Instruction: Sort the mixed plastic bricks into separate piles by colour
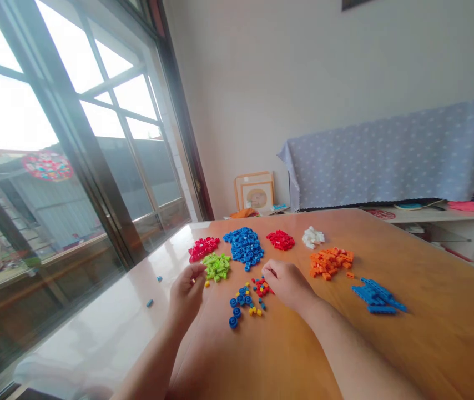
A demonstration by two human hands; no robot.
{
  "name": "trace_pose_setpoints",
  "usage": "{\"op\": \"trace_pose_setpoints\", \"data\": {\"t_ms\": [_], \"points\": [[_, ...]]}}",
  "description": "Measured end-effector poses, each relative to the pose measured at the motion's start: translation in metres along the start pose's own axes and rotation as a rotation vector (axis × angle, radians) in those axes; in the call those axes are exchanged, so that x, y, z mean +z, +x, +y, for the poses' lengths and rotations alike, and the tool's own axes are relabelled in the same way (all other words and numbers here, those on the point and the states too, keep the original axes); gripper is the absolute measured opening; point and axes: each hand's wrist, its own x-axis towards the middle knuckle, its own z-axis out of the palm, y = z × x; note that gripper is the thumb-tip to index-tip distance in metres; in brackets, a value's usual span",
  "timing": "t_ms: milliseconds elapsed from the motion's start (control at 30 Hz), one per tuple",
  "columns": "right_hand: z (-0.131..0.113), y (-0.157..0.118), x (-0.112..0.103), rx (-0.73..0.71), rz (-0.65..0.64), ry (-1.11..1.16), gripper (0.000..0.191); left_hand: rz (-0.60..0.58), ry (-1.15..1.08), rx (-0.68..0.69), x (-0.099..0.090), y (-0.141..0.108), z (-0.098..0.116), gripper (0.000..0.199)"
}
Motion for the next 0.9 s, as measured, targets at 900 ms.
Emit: {"op": "trace_pose_setpoints", "data": {"t_ms": [900], "points": [[0.014, 0.005, 0.002, 0.092, 0.029, -0.137, 0.031, -0.523, 0.449, 0.102, 0.076, 0.011, -0.014, 0.009]]}}
